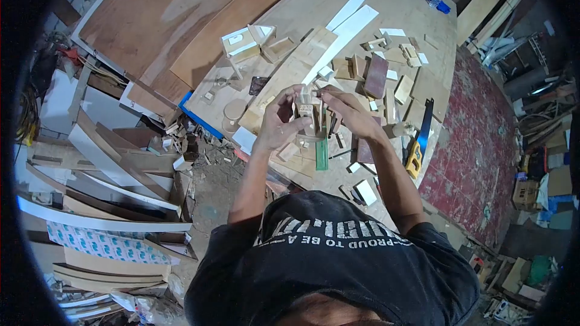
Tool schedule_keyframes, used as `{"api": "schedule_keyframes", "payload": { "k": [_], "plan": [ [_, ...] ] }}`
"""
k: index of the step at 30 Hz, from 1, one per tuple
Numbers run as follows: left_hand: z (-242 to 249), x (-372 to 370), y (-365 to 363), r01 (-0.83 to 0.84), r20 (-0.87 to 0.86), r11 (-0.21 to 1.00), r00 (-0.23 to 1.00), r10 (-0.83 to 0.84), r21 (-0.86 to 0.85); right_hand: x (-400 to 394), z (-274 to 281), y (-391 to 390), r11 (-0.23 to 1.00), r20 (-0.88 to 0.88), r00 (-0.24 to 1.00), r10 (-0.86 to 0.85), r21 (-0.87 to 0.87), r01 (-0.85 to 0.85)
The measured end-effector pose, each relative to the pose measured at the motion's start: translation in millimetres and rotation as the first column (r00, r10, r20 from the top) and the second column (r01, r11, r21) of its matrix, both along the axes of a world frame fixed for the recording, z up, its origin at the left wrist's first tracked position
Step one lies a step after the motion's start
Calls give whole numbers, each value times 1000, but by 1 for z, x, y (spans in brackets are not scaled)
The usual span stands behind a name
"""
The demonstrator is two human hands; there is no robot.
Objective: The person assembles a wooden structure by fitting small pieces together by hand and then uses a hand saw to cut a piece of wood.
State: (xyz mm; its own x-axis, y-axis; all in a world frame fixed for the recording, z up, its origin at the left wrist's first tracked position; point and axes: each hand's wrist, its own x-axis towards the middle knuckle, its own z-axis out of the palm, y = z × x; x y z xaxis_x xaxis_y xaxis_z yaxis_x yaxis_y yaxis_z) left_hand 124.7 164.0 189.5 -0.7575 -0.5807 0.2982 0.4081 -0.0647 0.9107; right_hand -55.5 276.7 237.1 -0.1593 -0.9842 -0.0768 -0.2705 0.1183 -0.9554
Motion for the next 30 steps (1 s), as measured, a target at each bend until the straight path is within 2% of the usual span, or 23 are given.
{"api": "schedule_keyframes", "payload": {
  "k": [2,4,5,6,9,10,12,13,14,16,17,19,23,26,28,30],
  "plan": [
    [4,-7,-10,-5,6,1000,1000,5,13,-4,-2,-7,1000,-6,1000,2,6,-2],
    [-10,-11,-32,-13,280,1000,960,18,-20,-9,-9,-13,979,-74,983,-169,-127,159],
    [-17,-18,-40,-105,322,990,938,131,-97,-19,-19,-14,974,-48,977,-209,-97,203],
    [-32,-24,-51,-107,323,989,937,133,-99,-28,-28,-11,975,-46,977,-206,-99,201],
    [-106,-45,-96,-368,329,885,830,451,-285,-47,-53,10,964,36,965,-258,-55,260],
    [-112,-50,-101,-371,329,884,828,453,-283,-48,-60,21,949,36,948,-316,-12,316],
    [-120,-64,-109,-515,285,696,661,694,-500,-50,-78,41,916,11,919,-395,79,393],
    [-144,-72,-123,-528,171,597,646,744,-604,-54,-95,51,915,-69,918,-391,77,395],
    [-153,-79,-129,-527,174,600,646,743,-602,-54,-115,62,904,-86,904,-418,60,423],
    [-165,-91,-134,-567,216,626,625,750,-534,-50,-120,78,877,-48,904,-425,224,425],
    [-169,-95,-136,-566,224,630,624,749,-532,-48,-124,84,876,-48,904,-425,232,424],
    [-175,-100,-138,-507,272,676,654,706,-535,-45,-132,93,848,-16,881,-472,266,459],
    [-185,-103,-139,-484,342,709,643,686,-513,-50,-140,99,850,-82,892,-444,277,449],
    [-196,-102,-140,-436,321,658,624,712,-614,-51,-135,93,855,-83,893,-442,260,448],
    [-188,-101,-136,-462,329,704,654,681,-539,-53,-137,90,857,-102,899,-426,273,437],
    [-183,-99,-134,-445,322,670,632,705,-594,-53,-134,87,865,-126,905,-407,266,426]
  ]
}}
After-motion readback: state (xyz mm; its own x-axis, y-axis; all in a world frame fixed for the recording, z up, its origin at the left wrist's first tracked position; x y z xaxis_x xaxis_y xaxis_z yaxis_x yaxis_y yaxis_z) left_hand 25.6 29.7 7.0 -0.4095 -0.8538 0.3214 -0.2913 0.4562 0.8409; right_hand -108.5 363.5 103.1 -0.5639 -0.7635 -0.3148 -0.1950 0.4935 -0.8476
